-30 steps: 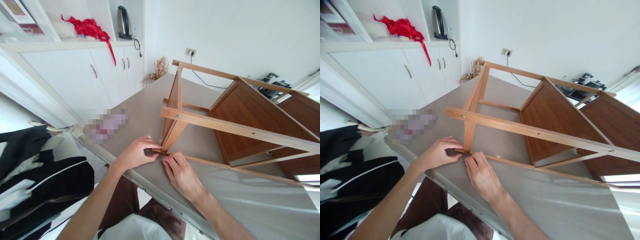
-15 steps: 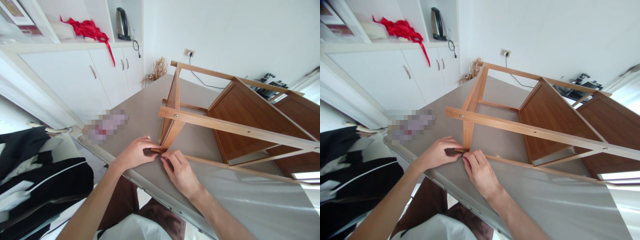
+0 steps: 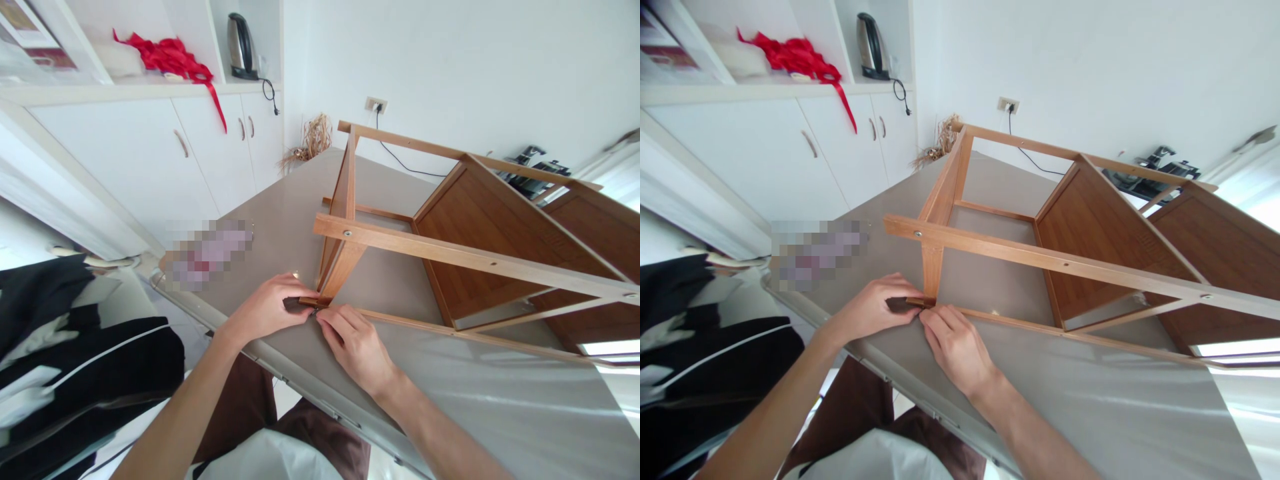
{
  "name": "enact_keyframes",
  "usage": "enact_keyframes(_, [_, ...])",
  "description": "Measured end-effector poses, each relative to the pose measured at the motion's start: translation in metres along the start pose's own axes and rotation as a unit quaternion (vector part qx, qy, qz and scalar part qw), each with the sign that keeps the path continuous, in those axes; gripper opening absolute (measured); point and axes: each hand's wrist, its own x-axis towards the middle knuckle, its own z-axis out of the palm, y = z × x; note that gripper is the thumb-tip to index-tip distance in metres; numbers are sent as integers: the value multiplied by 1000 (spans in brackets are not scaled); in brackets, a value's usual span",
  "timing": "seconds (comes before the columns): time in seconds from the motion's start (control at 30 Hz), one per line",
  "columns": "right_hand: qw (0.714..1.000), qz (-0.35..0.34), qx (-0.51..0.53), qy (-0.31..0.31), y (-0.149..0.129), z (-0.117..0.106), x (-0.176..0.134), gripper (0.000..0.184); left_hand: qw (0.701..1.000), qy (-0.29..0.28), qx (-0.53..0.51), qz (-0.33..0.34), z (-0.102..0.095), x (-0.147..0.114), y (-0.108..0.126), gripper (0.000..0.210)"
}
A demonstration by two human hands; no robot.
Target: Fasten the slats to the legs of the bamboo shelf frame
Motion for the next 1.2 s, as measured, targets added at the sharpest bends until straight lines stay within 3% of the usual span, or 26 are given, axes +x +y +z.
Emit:
enact_keyframes(0.43, [999, -6, 36, -22, 1, -3, -4, 22, 1000, 5, 1, -4, 1, -1, -1, 24])
enact_keyframes(1.2, [1000, -2, 5, 7, -2, -2, -2, 27, 1000, -3, -3, 6, 1, -1, -2, 23])
